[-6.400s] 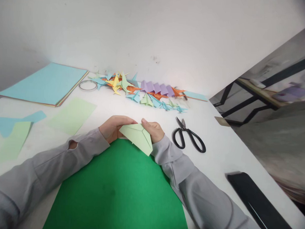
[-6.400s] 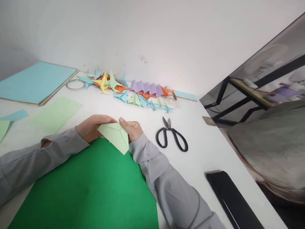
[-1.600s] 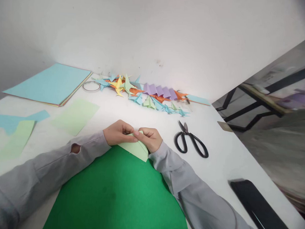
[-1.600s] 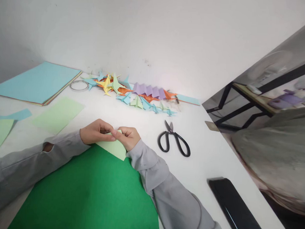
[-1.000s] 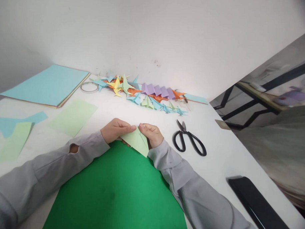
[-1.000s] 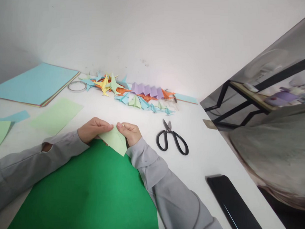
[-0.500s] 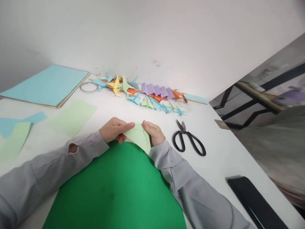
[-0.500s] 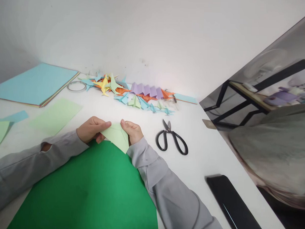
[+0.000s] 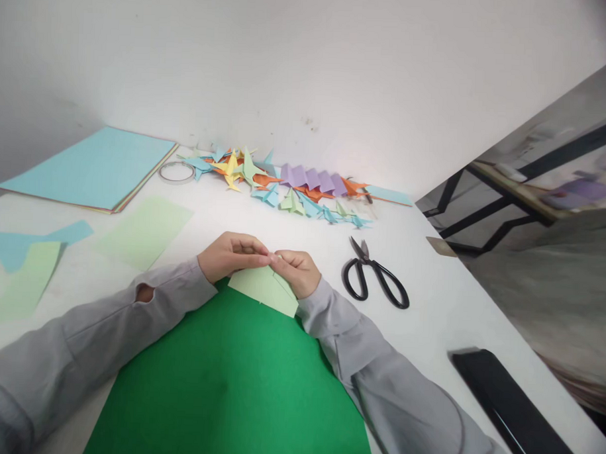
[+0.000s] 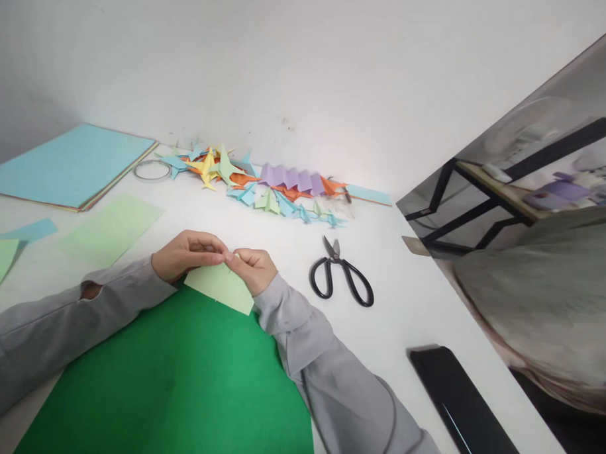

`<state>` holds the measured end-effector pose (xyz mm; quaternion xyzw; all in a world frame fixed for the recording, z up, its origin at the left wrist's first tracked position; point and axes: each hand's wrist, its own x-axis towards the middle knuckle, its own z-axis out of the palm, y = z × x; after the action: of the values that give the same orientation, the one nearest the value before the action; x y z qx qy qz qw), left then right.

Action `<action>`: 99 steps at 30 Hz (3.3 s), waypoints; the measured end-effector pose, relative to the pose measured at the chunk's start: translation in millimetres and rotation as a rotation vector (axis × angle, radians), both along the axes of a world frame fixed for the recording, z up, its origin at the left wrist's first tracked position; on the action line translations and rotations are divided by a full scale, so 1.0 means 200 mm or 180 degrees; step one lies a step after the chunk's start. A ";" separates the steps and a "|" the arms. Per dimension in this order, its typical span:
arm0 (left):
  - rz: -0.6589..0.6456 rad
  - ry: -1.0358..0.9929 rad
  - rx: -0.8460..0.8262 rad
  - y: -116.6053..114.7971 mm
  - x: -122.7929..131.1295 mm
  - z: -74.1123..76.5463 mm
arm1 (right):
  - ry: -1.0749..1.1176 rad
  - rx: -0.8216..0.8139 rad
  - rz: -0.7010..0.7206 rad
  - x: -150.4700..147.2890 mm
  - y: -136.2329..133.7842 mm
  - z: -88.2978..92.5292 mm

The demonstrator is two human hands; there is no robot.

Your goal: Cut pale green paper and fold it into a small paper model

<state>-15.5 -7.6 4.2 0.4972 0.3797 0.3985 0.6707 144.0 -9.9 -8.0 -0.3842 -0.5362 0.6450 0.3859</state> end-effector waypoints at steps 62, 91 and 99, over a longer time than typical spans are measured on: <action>0.0237 -0.0144 -0.0247 0.00 -0.02 -0.02 | 0.0411 -0.0104 -0.0133 0.00 0.03 -0.06; 0.0421 0.0006 -0.0333 0.00 0.00 -0.01 | 0.0017 0.0243 -0.0549 0.02 0.05 -0.10; 0.0416 -0.0001 -0.0376 -0.01 0.01 -0.01 | -0.0072 0.0358 -0.0530 0.03 0.06 -0.10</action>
<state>-14.4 -9.1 3.1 0.4309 0.4340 0.4184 0.6715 149.5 1.2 -28.4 -0.4124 -0.5421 0.5752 0.4530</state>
